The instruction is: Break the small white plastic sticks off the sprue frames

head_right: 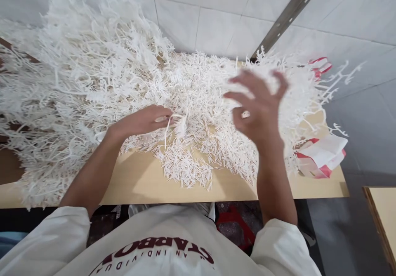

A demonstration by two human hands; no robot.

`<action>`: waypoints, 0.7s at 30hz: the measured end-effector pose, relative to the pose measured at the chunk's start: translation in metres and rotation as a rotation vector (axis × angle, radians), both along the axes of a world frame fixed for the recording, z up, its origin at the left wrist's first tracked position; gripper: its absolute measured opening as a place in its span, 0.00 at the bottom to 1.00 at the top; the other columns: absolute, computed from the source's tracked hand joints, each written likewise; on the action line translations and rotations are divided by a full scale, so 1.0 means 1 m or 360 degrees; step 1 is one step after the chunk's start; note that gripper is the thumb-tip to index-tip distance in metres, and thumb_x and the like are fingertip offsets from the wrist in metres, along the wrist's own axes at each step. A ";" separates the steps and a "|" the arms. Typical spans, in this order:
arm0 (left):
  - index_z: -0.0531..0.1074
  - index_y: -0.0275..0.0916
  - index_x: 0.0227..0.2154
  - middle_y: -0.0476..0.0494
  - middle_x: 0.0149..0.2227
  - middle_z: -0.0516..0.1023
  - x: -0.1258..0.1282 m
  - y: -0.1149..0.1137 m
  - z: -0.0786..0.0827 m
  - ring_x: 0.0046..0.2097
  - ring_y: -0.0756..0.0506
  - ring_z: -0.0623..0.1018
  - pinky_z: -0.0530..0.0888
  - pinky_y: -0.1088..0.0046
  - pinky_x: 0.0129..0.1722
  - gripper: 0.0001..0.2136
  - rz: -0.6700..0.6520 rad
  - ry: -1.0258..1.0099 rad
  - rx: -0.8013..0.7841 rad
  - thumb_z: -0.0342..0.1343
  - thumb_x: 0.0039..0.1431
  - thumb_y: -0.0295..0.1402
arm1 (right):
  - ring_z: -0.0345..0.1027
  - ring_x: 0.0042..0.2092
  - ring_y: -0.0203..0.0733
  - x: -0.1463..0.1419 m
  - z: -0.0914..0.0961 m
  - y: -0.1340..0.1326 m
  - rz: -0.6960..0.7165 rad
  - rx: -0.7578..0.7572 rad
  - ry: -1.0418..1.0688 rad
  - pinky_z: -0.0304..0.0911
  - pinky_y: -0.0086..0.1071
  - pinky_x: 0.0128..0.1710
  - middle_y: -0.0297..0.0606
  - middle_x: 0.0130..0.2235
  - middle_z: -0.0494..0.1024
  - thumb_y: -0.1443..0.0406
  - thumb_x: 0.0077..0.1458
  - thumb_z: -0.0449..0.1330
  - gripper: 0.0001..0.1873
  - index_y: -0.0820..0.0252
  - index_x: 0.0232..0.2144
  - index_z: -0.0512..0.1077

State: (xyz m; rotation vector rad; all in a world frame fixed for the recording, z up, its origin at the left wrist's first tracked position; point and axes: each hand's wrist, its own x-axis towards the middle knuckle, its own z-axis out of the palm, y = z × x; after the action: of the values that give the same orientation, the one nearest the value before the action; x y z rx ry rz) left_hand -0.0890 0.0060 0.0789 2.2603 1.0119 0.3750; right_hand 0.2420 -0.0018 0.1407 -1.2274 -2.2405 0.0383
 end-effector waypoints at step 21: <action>0.64 0.46 0.58 0.42 0.51 0.75 -0.004 -0.005 0.014 0.54 0.41 0.71 0.63 0.58 0.56 0.17 0.0125 0.0314 0.0417 0.43 0.69 0.36 | 0.74 0.37 0.36 -0.107 -0.127 -0.006 -0.0182 -0.0626 0.0855 0.72 0.35 0.40 0.35 0.39 0.81 0.56 0.60 0.57 0.14 0.52 0.46 0.74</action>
State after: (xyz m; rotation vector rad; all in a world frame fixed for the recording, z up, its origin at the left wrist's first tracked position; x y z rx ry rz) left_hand -0.0930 0.0010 0.0925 2.5367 1.2154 0.3387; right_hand 0.1345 -0.0079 0.0141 -1.3442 -1.7337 0.7078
